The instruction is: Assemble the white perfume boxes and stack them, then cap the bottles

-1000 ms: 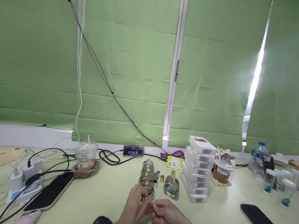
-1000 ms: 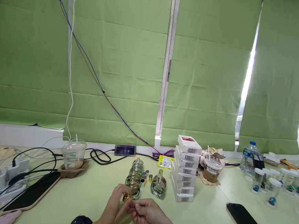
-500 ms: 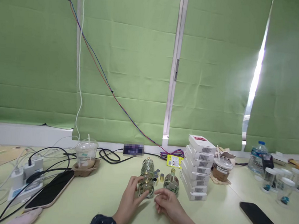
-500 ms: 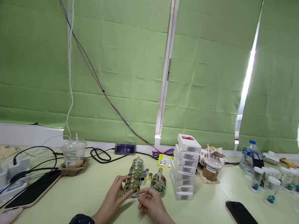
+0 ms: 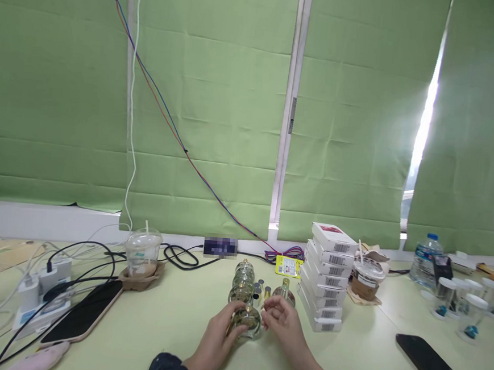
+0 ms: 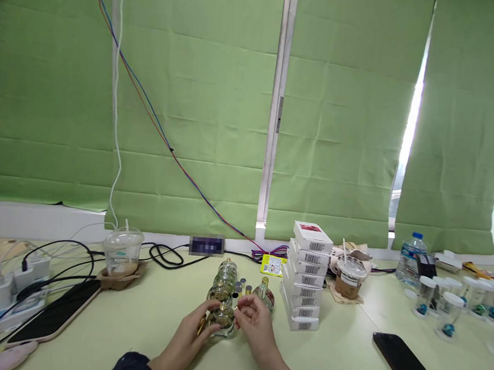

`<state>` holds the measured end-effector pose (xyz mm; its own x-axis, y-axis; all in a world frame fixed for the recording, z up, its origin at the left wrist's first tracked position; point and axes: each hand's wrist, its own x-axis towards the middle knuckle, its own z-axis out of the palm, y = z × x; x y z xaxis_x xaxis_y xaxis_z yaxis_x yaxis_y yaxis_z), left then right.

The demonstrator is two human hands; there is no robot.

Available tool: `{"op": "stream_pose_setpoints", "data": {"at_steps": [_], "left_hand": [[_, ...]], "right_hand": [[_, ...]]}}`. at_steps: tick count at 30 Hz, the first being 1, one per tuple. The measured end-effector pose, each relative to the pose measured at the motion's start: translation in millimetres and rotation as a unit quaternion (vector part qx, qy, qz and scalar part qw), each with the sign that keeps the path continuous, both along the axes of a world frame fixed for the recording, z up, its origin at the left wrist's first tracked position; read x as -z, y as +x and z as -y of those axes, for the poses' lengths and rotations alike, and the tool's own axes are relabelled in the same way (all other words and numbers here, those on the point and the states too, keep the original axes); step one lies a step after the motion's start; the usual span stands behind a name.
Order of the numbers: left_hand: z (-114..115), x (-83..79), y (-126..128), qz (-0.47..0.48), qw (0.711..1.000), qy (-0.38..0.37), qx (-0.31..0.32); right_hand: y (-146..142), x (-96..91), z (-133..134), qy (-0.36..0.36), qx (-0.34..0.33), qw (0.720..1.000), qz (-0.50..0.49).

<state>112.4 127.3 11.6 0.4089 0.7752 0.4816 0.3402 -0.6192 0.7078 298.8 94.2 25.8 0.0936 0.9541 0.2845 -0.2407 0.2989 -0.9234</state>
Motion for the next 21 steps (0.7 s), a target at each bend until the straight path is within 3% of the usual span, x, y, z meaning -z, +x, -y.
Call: {"op": "stream_pose_setpoints", "data": {"at_steps": [8, 21], "left_hand": [[14.0, 0.8, 4.7, -0.037, 0.995, 0.029, 0.089], [12.0, 7.2, -0.6, -0.033, 0.994, 0.040, 0.100]], "right_hand": [[2.9, -0.7, 5.0, 0.101, 0.016, 0.987, 0.123], [-2.5, 1.4, 4.8, 0.067, -0.005, 0.987, 0.146]]}}
